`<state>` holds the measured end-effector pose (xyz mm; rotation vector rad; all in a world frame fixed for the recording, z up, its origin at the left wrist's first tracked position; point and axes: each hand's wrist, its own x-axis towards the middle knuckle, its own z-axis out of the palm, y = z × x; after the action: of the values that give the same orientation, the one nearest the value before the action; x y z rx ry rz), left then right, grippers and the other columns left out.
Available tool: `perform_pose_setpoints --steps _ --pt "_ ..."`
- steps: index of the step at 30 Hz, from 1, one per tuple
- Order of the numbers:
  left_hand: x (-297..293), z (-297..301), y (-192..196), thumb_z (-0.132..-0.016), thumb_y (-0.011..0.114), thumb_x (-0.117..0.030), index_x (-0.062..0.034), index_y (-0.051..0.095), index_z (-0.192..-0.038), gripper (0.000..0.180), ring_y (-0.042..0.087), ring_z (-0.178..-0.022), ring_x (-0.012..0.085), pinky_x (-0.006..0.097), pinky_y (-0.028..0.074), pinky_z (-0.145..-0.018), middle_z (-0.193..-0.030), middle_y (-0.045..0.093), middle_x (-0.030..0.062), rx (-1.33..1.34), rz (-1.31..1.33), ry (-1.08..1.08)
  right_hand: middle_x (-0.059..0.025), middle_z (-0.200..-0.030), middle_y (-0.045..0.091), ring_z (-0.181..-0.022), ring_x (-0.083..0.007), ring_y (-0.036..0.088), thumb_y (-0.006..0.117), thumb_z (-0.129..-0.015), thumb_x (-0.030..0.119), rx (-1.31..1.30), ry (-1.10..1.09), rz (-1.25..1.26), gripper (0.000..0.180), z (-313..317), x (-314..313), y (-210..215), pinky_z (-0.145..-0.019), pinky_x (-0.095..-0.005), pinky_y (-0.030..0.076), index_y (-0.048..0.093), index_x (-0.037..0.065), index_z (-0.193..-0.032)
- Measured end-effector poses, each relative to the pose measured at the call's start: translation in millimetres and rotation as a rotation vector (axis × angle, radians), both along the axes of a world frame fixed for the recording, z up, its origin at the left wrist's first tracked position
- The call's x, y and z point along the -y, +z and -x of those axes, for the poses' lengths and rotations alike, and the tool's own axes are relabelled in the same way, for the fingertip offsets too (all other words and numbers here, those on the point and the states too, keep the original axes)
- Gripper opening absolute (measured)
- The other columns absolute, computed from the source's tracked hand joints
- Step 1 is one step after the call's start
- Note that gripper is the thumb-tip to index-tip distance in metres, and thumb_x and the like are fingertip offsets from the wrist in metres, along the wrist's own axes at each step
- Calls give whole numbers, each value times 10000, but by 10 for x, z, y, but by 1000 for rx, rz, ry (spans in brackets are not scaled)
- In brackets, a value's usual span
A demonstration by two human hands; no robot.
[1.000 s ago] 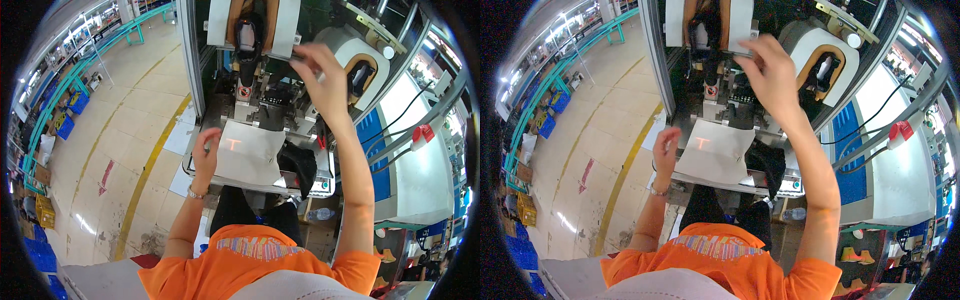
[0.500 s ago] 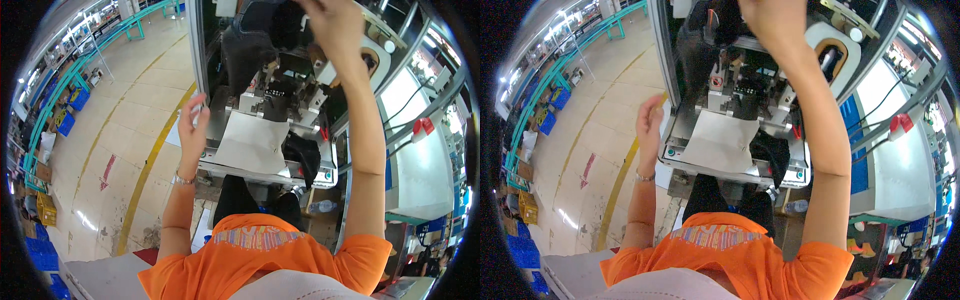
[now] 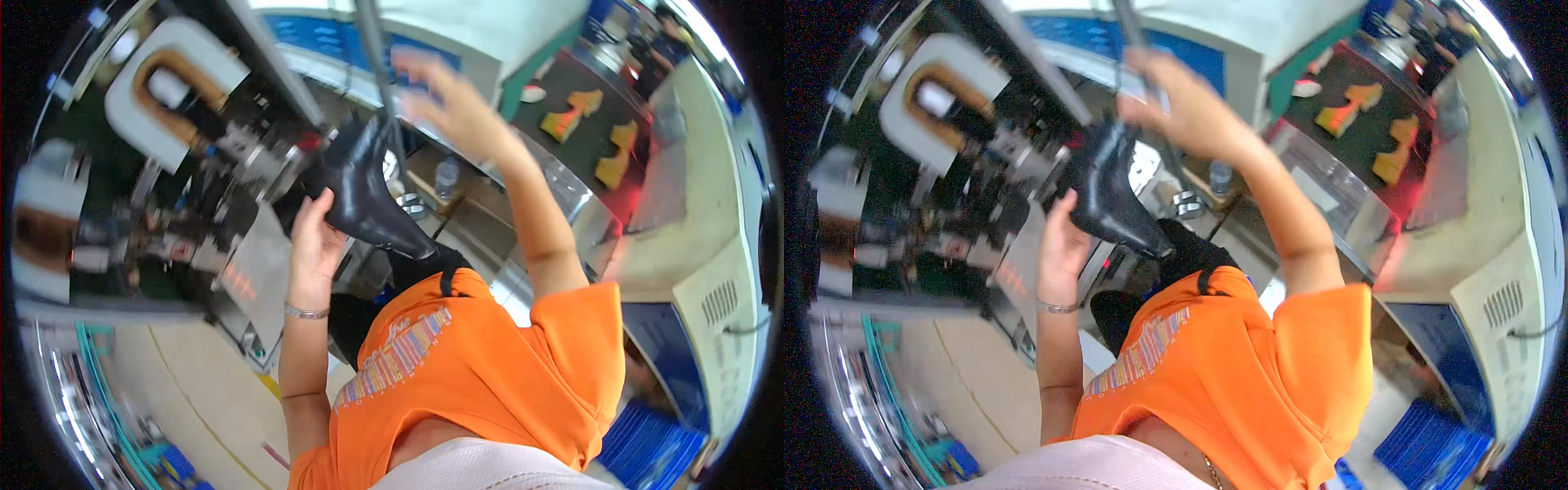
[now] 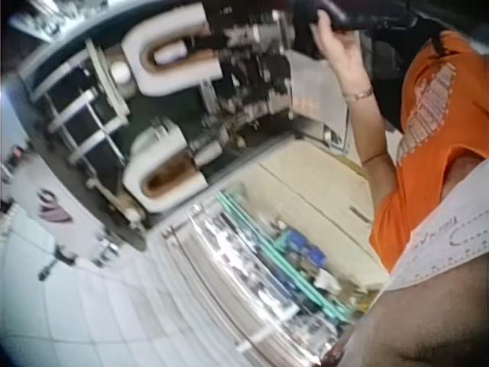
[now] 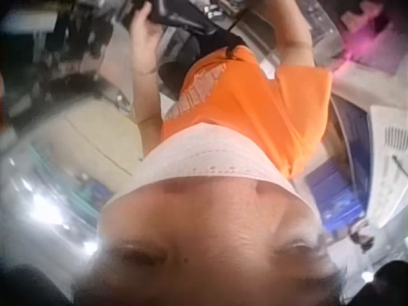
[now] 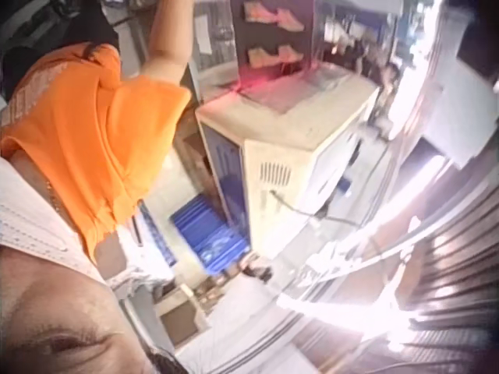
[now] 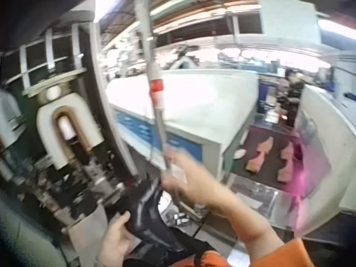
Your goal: The person repeatedly picks up black shoes from a nearby surface, places them into a machine, and presses a button to process them. After the machine cycle, the person removes the shoes and places them back on the surface. This cycle is repeated for multiple pairs of shoes throughout the video.
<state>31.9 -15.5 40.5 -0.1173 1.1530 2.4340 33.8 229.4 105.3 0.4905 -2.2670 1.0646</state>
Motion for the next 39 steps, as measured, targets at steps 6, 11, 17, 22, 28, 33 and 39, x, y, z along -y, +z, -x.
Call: perform_pose_setpoints --steps 6,11,17,22,28,33,39 --pt "-1333 -35 -930 -792 578 -30 -60 562 -915 128 585 -850 157 313 483 -774 -896 602 45 313 146 -362 -255 -1293 330 -1141 -410 377 667 -700 268 569 -241 -97 749 -1699 -306 -893 -922 -438 370 283 113 -1324" --pt "-2221 -185 -1168 -815 597 -117 -78 527 -938 147 587 -850 174 273 499 -690 -910 598 49 347 257 -662 -181 -848 613 -765 -367 583 524 -695 32 434 -733 75 285 -1941 -932 -1334 -705 -432 477 628 83 -955" --pt "-2566 327 -757 -857 539 -128 -32 510 -1077 242 581 -886 148 243 461 -759 -996 597 85 -744 770 -808 -187 -800 602 -754 -358 578 555 -725 27 445 -1095 140 200 -2041 -1930 -1436 -672 -402 458 643 56 -902" --pt "-2887 1126 -140 -854 517 -67 -8 512 -1107 260 508 -1017 146 268 423 -847 -1115 540 94 -1455 1008 -407 -145 -977 599 -832 -336 577 497 -770 -5 391 -1221 146 295 -1991 -2368 -1699 -706 -389 467 598 104 -1025" --pt "-3662 1475 55 -785 632 -207 26 227 -1310 703 246 -1261 273 404 176 -1034 -1364 241 188 -1899 1235 -170 -167 -1196 479 -1024 -357 506 522 -770 11 444 -1259 407 408 -1942 -2218 -3008 -826 -382 439 523 139 -1157" --pt "-4118 1527 -330 -718 679 -311 87 -82 -1323 1050 -42 -1317 362 420 13 -1066 -1394 -58 288 -1954 1477 -220 -188 -1250 422 -1095 -371 454 582 -749 63 399 -1319 557 568 -1838 -2267 -3479 -867 -374 413 408 179 -1278" --pt "-4146 1489 -279 -683 661 -112 80 -118 -1318 1023 -65 -1298 426 449 11 -1060 -1379 -94 312 -2009 1433 -305 -165 -1200 475 -1048 -337 502 477 -635 -106 198 -1209 536 674 -1272 -2762 -3384 -859 -356 424 470 197 -1237"
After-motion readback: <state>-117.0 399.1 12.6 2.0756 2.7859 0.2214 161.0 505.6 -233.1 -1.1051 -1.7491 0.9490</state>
